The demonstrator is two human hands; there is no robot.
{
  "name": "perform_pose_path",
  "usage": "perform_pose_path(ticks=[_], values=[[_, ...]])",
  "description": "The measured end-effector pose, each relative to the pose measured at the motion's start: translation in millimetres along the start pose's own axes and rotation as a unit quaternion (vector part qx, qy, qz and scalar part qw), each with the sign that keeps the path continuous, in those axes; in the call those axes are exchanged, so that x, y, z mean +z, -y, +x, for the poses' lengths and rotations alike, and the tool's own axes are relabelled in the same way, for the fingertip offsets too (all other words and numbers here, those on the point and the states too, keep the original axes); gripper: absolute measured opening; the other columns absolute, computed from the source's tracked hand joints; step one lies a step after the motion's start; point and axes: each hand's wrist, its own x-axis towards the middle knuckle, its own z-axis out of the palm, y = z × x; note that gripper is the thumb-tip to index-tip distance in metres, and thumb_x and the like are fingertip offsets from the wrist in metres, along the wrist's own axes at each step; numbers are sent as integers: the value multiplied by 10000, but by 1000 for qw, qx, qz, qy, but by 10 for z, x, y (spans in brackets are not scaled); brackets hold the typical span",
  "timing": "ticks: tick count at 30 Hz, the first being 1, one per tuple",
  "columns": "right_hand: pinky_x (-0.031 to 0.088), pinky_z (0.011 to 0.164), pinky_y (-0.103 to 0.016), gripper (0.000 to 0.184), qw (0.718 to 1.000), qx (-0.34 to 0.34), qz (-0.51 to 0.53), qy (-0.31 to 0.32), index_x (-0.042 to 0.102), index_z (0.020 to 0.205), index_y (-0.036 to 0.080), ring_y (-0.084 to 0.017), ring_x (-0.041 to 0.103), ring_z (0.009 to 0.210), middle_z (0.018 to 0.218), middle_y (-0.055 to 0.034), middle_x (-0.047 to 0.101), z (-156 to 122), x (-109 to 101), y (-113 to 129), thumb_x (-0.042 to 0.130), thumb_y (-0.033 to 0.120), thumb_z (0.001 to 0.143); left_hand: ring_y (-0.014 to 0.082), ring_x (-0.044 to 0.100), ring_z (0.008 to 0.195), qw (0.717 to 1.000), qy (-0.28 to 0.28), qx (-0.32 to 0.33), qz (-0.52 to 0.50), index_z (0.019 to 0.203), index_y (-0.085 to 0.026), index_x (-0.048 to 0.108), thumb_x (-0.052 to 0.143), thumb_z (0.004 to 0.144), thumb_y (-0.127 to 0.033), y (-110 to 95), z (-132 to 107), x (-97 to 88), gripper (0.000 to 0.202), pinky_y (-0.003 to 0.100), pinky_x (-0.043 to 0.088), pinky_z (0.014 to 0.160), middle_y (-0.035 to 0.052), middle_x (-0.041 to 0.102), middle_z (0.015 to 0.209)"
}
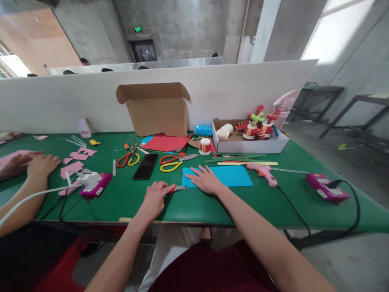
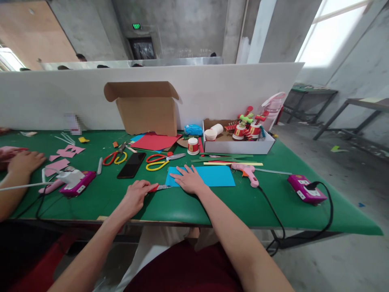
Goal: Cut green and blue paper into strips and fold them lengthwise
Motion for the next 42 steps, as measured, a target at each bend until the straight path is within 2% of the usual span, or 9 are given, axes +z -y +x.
perform_pose_path(ticks=[11,28,33,36,39,42], values=[[140,1165,-569,461,1000,1,0,2,368,1448,425,-321,185,1458,1578,37,264,3,13,-6,240,473,1009,220,494,965,999,15,-29,5,1220,-304,649,391,803,-9,-93,-12,-59,572,350,397,819,78,599,1063],[124,1169,-566,462,1000,1,8,3,371,1450,420,-324,177,1460,1581,36,257,0,3,-26,247,464,1007,223,495,985,1000,21,-21,4,1226,-299,640,384,799,2,-153,12,-71,582,344,389,798,75,607,1068],[102,1172,-574,482,999,-2,36,27,358,1471,372,-337,136,1466,1585,19,249,18,-12,179,244,446,1009,229,501,996,1000,13,-18,13,1221,-296,646,373,790,6,-63,-39,-102,593,351,393,805,80,605,1066],[132,1156,-599,505,996,24,75,38,303,1498,351,-353,137,1463,1599,-8,203,24,-53,310,225,446,1009,230,507,983,1000,9,-17,16,1228,-298,642,369,775,11,60,-109,-133,613,346,395,799,78,607,1055],[170,1141,-611,499,996,25,79,39,283,1502,365,-354,160,1458,1602,-3,190,-26,-144,253,231,421,1010,224,514,965,1000,0,-17,13,1224,-298,645,369,772,12,162,-171,-152,613,341,399,801,75,607,1056],[133,1165,-573,477,997,-31,55,48,335,1480,375,-334,145,1465,1591,33,226,-134,-218,54,260,410,1010,223,517,960,1000,-8,-15,7,1215,-295,652,370,780,7,197,-211,-145,600,347,408,818,75,610,1053]])
